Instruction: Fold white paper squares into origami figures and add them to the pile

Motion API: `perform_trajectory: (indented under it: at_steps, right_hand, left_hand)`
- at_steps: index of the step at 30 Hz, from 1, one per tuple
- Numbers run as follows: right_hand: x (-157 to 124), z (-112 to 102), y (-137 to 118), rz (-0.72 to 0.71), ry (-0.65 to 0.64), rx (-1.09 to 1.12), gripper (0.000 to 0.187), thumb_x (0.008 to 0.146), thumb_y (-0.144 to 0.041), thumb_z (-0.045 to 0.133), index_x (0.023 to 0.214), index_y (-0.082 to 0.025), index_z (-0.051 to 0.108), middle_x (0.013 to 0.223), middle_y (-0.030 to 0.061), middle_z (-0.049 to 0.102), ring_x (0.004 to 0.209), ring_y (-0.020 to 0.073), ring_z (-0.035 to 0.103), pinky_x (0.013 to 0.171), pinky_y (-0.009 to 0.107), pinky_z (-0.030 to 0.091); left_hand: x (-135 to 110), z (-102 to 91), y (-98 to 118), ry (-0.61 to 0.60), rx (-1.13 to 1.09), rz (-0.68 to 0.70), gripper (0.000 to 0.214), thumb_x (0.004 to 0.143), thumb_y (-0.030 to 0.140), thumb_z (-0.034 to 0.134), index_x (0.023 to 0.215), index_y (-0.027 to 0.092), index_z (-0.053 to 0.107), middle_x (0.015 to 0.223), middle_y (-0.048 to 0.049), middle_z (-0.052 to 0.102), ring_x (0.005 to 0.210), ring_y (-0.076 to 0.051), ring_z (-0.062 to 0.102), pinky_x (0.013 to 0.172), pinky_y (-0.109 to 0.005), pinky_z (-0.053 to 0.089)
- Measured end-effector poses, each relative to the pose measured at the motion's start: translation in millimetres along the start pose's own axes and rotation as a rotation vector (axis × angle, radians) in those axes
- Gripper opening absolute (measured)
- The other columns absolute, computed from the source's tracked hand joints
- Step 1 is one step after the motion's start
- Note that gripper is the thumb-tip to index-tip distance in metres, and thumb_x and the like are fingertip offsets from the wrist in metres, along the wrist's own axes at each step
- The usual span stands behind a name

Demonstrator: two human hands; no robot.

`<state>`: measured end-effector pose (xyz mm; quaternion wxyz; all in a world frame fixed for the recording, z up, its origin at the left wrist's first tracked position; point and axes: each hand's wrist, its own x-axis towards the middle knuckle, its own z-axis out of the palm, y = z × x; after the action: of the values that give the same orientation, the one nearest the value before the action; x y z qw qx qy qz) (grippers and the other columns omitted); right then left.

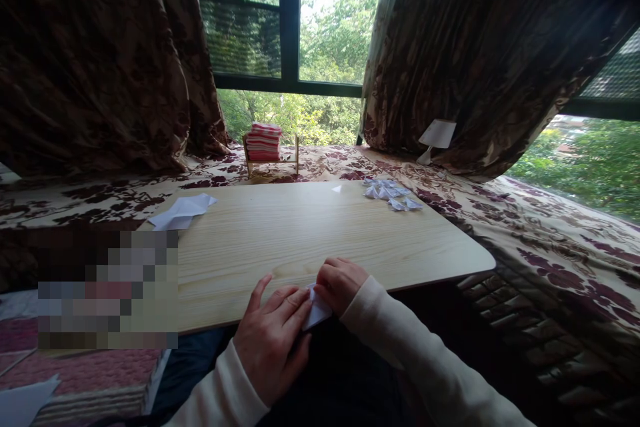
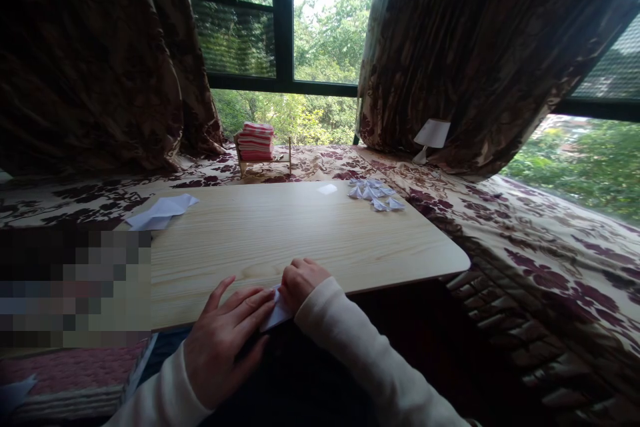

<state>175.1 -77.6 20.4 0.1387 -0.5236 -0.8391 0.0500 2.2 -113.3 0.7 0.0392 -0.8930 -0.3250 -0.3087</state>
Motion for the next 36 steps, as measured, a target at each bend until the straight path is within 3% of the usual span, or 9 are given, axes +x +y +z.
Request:
perform_trajectory:
  at_steps: [8, 16, 25, 27, 31, 36]
  right_hand:
    - [3, -14, -16, 0.079, -0.129, -0.085, 0.012, 0.078, -0.016, 0.052, 0.081, -0.011, 0.062, 0.085, 0.0101, 0.061, 0.082, 0.0197, 0.056, 0.072, 0.026, 0.04]
    - [6, -16, -18, 0.095, -0.169, -0.079, 0.012, 0.077, -0.017, 0.053, 0.083, -0.011, 0.062, 0.086, 0.01, 0.062, 0.082, 0.0188, 0.057, 0.071, 0.025, 0.04]
    - [3, -5, 4, 0.091, 0.017, -0.02, 0.009, 0.074, -0.022, 0.055, 0.071, -0.015, 0.061, 0.073, 0.004, 0.06, 0.067, 0.0152, 0.055, 0.061, 0.024, 0.039]
    - [-7, -4, 7, 0.056, 0.077, 0.011, 0.012, 0.077, -0.016, 0.051, 0.076, -0.016, 0.063, 0.076, 0.0044, 0.06, 0.07, 0.0141, 0.055, 0.062, 0.023, 0.04]
    - [-33, 7, 7, -0.101, 0.216, -0.03, 0.034, 0.077, -0.011, 0.049, 0.109, -0.021, 0.057, 0.079, 0.0043, 0.058, 0.075, 0.0153, 0.053, 0.062, 0.023, 0.041]
    - [-46, 19, -6, -0.135, 0.237, -0.194, 0.035, 0.076, -0.015, 0.053, 0.11, -0.022, 0.056, 0.075, 0.0051, 0.055, 0.069, 0.0167, 0.049, 0.058, 0.025, 0.039]
  left_hand:
    - [2, -1.8, 1, 0.008, 0.003, 0.003, 0.032, 0.075, 0.023, 0.048, 0.105, 0.018, 0.059, 0.106, -0.005, 0.063, 0.102, -0.022, 0.051, 0.103, -0.049, 0.014]
    - [0, -0.8, 5, -0.006, -0.01, -0.023, 0.036, 0.074, 0.024, 0.049, 0.108, 0.017, 0.056, 0.11, -0.006, 0.061, 0.102, -0.022, 0.05, 0.103, -0.05, 0.013]
    - [1, 3.5, 8, 0.029, 0.026, -0.066, 0.032, 0.073, 0.026, 0.049, 0.103, 0.019, 0.059, 0.104, -0.006, 0.062, 0.098, -0.024, 0.05, 0.101, -0.052, 0.014]
    - [0, 4.1, 8, 0.04, 0.038, -0.067, 0.032, 0.073, 0.026, 0.049, 0.103, 0.02, 0.059, 0.105, -0.0057, 0.061, 0.099, -0.023, 0.05, 0.101, -0.052, 0.014]
    - [0, 4.5, 8, 0.029, 0.056, -0.059, 0.035, 0.073, 0.024, 0.049, 0.106, 0.019, 0.057, 0.107, -0.0054, 0.061, 0.1, -0.023, 0.05, 0.101, -0.05, 0.016]
    - [0, 5.2, 10, 0.031, 0.042, -0.065, 0.034, 0.074, 0.024, 0.048, 0.106, 0.017, 0.057, 0.107, -0.0063, 0.061, 0.1, -0.023, 0.05, 0.101, -0.051, 0.016]
